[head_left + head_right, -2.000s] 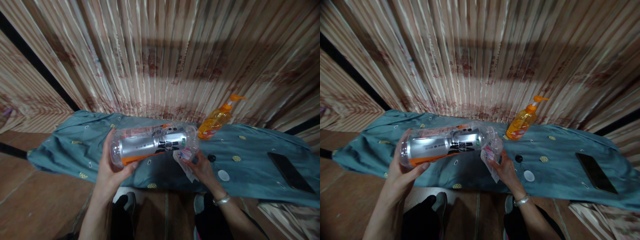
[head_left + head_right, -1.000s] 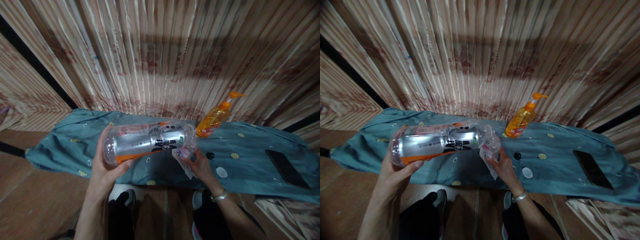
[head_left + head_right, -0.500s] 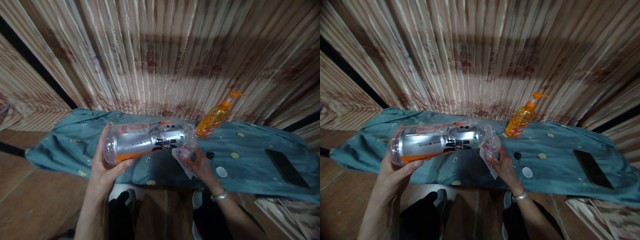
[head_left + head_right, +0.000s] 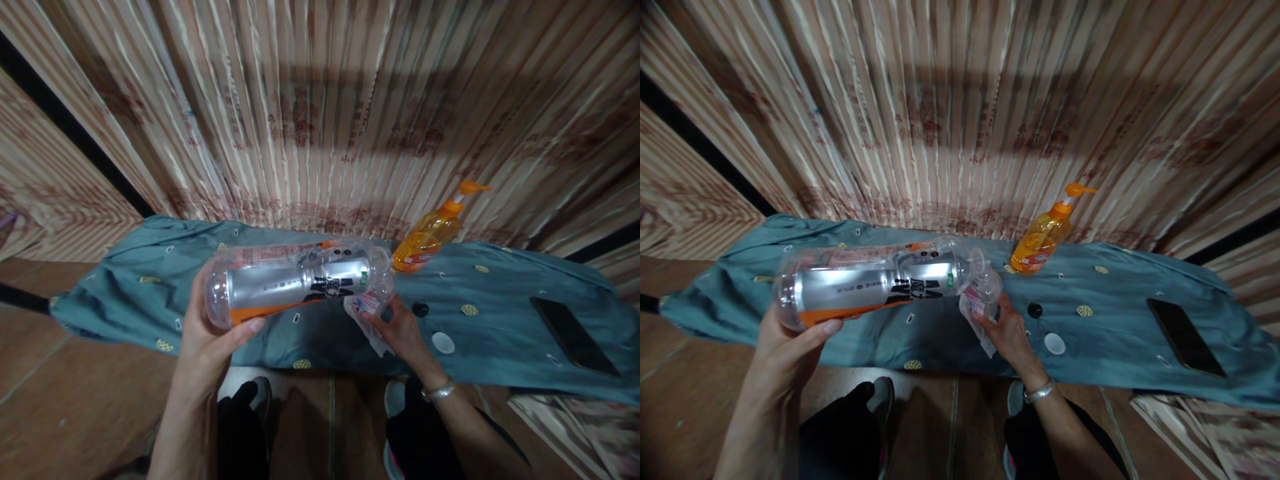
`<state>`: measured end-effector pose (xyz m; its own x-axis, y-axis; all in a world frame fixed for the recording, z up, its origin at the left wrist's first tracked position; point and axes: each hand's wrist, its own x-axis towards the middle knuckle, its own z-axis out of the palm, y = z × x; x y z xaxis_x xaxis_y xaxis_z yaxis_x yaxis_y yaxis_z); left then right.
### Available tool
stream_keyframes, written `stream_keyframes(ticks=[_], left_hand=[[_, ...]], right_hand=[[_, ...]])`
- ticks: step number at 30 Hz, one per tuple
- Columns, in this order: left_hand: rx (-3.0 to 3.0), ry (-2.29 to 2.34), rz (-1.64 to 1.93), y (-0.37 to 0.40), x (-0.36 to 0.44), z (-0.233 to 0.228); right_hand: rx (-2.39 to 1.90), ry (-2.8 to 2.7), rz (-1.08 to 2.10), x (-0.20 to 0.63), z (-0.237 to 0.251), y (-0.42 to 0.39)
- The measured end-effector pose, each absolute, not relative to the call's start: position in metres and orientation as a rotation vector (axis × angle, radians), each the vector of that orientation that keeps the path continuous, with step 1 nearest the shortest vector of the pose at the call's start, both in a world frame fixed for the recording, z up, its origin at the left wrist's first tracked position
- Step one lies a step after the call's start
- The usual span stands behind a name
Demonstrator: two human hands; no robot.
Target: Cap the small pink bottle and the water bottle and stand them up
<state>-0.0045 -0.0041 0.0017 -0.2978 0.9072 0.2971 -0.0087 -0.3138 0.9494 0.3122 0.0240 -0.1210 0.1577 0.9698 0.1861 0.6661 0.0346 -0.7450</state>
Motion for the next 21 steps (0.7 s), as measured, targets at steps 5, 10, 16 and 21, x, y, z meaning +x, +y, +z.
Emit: stream_keyframes(ticks=[5, 10, 16, 21], left_hand=[[1.161, 1.180, 1.660, -0.0045, -0.0041, 0.0016], [1.180, 1.173, 1.676, -0.0032, -0.0052, 0.0006], [1.158, 1.174, 1.681, -0.0029, -0.0037, 0.0019], [1.149, 1.173, 1.672, -0.0045, -0.0034, 0.0029]], right_hand=[[-1.705, -1.581, 0.509, 0.3122, -0.1212, 0.0236], [-1.682, -1.584, 0.509, 0.3122, -0.1210, 0.0233], [-1.692, -1.567, 0.515, 0.3118, -0.1205, 0.0241], [-1.671, -1.563, 0.529, 0.3124, -0.1205, 0.0243]])
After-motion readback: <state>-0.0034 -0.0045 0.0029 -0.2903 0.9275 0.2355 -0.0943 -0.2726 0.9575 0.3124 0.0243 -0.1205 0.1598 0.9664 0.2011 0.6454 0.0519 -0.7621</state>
